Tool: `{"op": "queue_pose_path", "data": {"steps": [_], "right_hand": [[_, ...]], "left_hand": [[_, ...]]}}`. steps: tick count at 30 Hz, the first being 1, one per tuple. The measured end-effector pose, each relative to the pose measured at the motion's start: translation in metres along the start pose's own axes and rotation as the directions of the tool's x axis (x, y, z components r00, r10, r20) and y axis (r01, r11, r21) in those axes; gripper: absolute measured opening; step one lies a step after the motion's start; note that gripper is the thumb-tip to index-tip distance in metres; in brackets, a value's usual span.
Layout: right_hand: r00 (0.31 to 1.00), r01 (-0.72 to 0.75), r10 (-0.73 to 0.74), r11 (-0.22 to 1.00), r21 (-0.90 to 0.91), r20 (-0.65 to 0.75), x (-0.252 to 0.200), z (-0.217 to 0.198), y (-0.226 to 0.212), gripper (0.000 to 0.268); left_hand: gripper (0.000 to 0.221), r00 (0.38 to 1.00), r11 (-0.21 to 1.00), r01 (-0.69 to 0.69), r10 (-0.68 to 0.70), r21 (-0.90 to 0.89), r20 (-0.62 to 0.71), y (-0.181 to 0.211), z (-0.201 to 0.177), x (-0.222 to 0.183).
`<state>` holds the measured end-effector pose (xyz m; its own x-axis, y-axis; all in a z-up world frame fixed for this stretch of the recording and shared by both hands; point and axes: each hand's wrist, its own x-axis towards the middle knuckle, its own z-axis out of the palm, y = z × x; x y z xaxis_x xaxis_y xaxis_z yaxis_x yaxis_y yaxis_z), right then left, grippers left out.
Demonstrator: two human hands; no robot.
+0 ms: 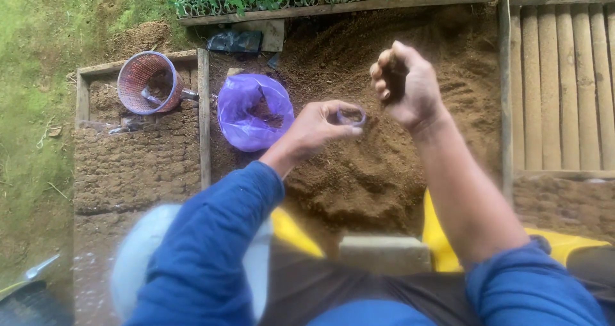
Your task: Filling small plastic seedling tubes with soil and placing them into a tray
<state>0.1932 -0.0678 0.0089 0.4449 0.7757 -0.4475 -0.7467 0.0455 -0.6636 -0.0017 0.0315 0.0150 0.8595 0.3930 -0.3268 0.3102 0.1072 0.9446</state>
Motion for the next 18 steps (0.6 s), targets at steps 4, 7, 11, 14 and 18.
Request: {"op": "queue_pose_path", "data": {"steps": [4,7,11,14,18], "right_hand": [[0.999,0.044,-0.042,0.997,0.059,-0.032,-0.045,0.05,-0.022,0.028],[0.997,0.079,-0.079,0.997,0.012,0.021,-0.055,0.063,-0.018,0.028],[0.99,0.118,-0.11,0.989,-0.092,0.087,-0.064,0.075,-0.008,0.034],[0.981,0.175,-0.165,0.978,-0.109,0.099,-0.047,0.064,0.007,0.037],[0.96,0.268,-0.256,0.958,-0.104,0.111,-0.038,0.061,0.016,0.044]], "left_hand": [[0.039,0.986,0.983,0.159,-0.162,0.087,0.026,0.032,0.01,-0.007],[0.044,0.973,0.961,0.225,-0.232,0.158,0.021,0.037,0.014,-0.01],[0.034,0.972,0.968,0.216,-0.225,0.126,0.065,0.035,0.015,-0.011],[0.031,0.988,0.981,0.13,-0.141,0.144,0.071,0.014,0.012,-0.005],[0.023,0.995,0.995,0.029,-0.039,0.1,0.094,-0.012,0.009,0.006]]}}
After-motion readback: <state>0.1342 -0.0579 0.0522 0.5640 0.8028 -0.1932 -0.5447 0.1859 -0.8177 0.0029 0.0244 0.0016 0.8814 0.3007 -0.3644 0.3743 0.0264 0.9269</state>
